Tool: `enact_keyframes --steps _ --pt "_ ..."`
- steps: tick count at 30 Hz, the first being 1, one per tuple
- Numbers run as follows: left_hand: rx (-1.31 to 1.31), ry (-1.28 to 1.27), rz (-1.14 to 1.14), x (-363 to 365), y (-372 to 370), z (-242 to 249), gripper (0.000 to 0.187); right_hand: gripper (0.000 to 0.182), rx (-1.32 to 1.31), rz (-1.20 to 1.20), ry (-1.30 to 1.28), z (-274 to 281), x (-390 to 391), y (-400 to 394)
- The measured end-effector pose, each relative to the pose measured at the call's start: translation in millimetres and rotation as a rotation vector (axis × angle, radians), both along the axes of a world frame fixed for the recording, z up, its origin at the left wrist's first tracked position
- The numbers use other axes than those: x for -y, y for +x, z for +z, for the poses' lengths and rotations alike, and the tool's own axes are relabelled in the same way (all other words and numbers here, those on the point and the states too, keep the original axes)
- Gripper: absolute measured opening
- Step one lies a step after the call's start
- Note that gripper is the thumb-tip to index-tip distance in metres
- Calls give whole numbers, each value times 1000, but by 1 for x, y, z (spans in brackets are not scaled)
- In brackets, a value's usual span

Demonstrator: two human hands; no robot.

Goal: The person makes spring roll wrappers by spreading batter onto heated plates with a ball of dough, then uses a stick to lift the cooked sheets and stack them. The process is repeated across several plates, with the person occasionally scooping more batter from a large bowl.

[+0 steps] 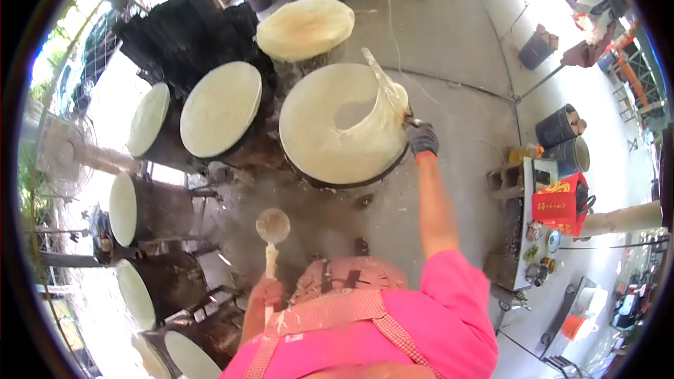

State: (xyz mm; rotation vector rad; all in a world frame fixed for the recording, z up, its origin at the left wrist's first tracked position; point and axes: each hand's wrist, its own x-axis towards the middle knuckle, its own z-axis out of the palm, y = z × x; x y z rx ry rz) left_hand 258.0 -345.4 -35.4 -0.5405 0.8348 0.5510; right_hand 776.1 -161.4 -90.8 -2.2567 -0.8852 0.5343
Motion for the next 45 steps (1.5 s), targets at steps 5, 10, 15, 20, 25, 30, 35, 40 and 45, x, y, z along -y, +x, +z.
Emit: enact_keyframes --steps 5,10,15,20,25,30,35,40,45 --pt "-56 151 -128 -11 -22 -17 28 38 -137 61 -65 -43 32 -63" --pt "140 159 25 -18 -47 -6 24 39 -161 72 108 -72 82 -59" --pt "41 213 59 -19 -61 3 17 41 -70 258 -46 -120 112 -125" --pt "243 9 166 -22 -74 -9 14 32 -711 -56 530 -156 108 -74" --pt "275 0 190 -32 -60 2 30 28 405 -58 -208 -30 47 -36" --pt "250 49 108 -77 -49 -24 7 35 506 506 -39 -19 63 -49" --pt "218 232 -33 -166 11 -24 13 36 454 207 -235 6 88 -52" --pt "104 246 -97 -219 92 -5 21 36 483 234 -258 -6 122 -66" --pt "-325 631 -249 -204 160 17 17 44 600 42 -120 -80 168 -105"
